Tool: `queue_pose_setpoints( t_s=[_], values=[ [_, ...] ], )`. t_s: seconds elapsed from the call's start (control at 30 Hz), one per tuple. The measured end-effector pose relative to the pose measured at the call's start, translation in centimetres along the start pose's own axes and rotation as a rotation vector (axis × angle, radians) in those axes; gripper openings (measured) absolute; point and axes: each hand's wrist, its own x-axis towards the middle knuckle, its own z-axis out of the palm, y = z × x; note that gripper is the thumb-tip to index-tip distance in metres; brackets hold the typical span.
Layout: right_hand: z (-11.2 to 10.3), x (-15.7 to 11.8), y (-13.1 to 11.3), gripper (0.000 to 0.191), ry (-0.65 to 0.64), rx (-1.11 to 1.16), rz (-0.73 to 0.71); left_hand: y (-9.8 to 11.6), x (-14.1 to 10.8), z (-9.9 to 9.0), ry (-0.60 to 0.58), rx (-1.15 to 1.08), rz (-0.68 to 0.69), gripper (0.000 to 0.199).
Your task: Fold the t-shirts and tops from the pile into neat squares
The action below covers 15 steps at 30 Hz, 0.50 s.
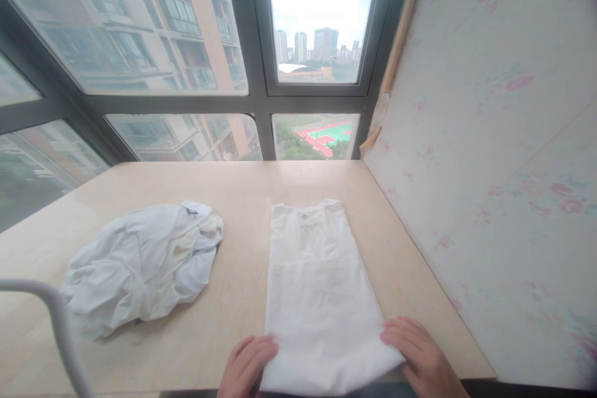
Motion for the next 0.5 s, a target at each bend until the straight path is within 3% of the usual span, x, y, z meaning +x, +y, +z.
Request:
queue_pose_setpoints(
  t_s=[0.1,0.2,0.27,0.37,0.5],
  values=[
    [-1.2,1.0,0.2,0.045,0.030,0.124,0.159,0.7,2.3,-1.8,-0.013,-0.065,-0.001,0.031],
    [-3.2,3.4,0.0,0.028,0.099,0.243,0.318,1.8,5.2,-3.8,-0.032,-0.129,-0.174,0.022],
    [-4.3,6.2,-0.1,0.017,0.159,0.306,0.401,2.1,7.7,-4.4,0.036,-0.156,-0.296,0.017],
    [-4.6,12.0,0.6,0.019,0.265,0.416,0.516,1.2,12.7,-3.8,0.141,-0.232,-0.453,0.024],
    [-1.6,20.6,3.9,0.038,0.364,0.607,0.576,-3.0,20.2,-0.4,0.153,-0.466,-0.630,0.040]
  ],
)
